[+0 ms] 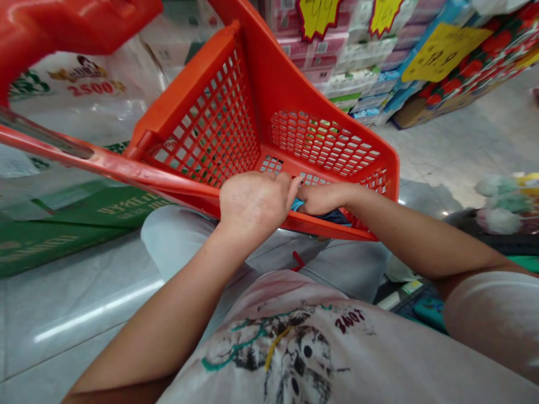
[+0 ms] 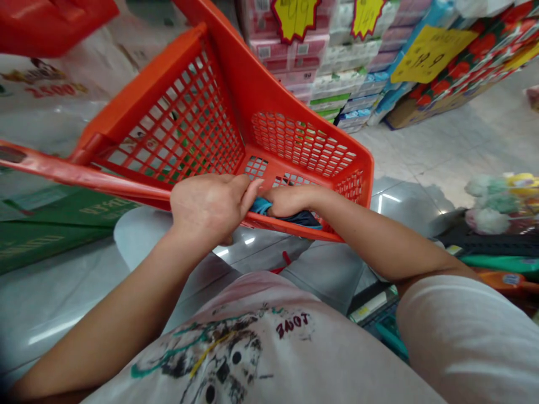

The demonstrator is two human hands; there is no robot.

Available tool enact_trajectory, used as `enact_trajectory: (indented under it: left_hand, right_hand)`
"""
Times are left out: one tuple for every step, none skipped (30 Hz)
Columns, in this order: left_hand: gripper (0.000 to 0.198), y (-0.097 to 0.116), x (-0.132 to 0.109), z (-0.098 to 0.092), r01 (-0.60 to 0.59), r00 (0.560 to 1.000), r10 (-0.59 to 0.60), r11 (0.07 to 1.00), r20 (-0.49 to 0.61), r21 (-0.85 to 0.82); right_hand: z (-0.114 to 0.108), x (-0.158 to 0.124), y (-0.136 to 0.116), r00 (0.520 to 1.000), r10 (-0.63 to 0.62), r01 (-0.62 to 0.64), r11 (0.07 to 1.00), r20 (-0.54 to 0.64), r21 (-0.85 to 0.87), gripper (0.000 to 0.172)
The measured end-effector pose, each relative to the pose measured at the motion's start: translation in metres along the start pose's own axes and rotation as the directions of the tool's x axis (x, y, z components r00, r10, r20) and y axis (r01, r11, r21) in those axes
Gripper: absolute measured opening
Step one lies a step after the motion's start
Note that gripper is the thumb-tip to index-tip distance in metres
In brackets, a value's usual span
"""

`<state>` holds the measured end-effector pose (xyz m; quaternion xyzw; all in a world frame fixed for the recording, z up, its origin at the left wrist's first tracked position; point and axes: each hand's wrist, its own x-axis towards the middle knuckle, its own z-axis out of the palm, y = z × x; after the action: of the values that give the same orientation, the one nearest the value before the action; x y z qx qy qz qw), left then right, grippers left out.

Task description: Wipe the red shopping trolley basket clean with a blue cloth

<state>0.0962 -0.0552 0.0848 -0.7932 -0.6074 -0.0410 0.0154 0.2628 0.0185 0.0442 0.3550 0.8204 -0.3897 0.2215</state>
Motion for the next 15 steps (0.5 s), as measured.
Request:
enact_trajectory:
  left_hand:
    - [0.062,-0.001,0.000,0.000,-0.012,1.000,0.011,1.000,-0.006,-0.009]
    - [0.062,-0.001,0.000,-0.001,-0.025,1.000,0.025,1.000,-0.008,-0.015]
    - [0.062,-0.001,-0.001,-0.001,-0.038,0.999,0.038,0.999,-0.007,-0.018]
    - [0.063,-0.001,-0.001,-0.002,-0.050,0.999,0.050,0.999,-0.003,-0.018]
    - [0.064,-0.001,-0.001,-0.002,-0.054,0.999,0.054,0.998,0.000,-0.015]
    - [0.064,-0.001,-0.001,-0.003,-0.055,0.998,0.055,0.998,0.006,-0.011]
    - [0.066,-0.001,0.000,-0.004,-0.050,0.999,0.050,0.999,0.012,-0.005]
    - [0.067,-0.002,0.000,-0.005,-0.042,0.999,0.042,0.999,0.020,0.002]
    - [0.068,-0.002,0.000,-0.005,-0.032,0.999,0.031,0.999,0.029,0.011]
    - [0.069,-0.003,0.000,-0.005,-0.024,0.999,0.023,0.999,0.041,0.021]
    - [0.070,-0.004,0.000,-0.005,-0.024,0.998,0.023,0.999,0.051,0.030]
    - [0.070,-0.006,0.000,-0.005,-0.031,0.998,0.029,0.999,0.061,0.035]
    - [0.069,-0.007,0.000,-0.004,-0.042,0.997,0.040,0.998,0.067,0.038]
    - [0.068,-0.008,0.001,-0.004,-0.055,0.996,0.052,0.998,0.072,0.041]
    - [0.068,-0.009,0.001,-0.004,-0.062,0.995,0.058,0.997,0.080,0.045]
  right_hand:
    - [0.005,0.000,0.006,0.997,0.025,-0.025,1.000,0.076,0.008,0.036]
    - [0.009,-0.001,0.012,0.987,0.040,-0.044,0.999,0.155,0.021,0.037]
    - [0.012,-0.001,0.018,0.976,0.037,-0.047,0.998,0.216,0.042,0.036]
    - [0.013,-0.002,0.022,0.969,0.010,-0.029,0.997,0.245,0.075,0.034]
    - [0.012,-0.004,0.025,0.970,-0.040,0.011,0.992,0.239,0.124,0.031]
    - [0.010,-0.006,0.026,0.975,-0.104,0.069,0.981,0.195,0.182,0.027]
    - [0.008,-0.008,0.027,0.977,-0.169,0.134,0.963,0.133,0.235,0.024]
    - [0.006,-0.011,0.026,0.974,-0.215,0.188,0.944,0.074,0.273,0.022]
    - [0.004,-0.014,0.027,0.970,-0.239,0.218,0.931,0.036,0.293,0.021]
    - [0.003,-0.018,0.028,0.970,-0.242,0.223,0.929,0.031,0.296,0.023]
    - [0.004,-0.023,0.030,0.972,-0.224,0.197,0.941,0.068,0.277,0.026]
    - [0.004,-0.029,0.033,0.974,-0.178,0.143,0.963,0.143,0.227,0.029]
    - [0.005,-0.036,0.036,0.968,-0.103,0.070,0.987,0.230,0.144,0.032]
    - [0.005,-0.044,0.040,0.955,-0.020,0.006,0.999,0.297,0.049,0.033]
    - [0.005,-0.052,0.043,0.940,0.042,-0.033,0.999,0.337,-0.032,0.034]
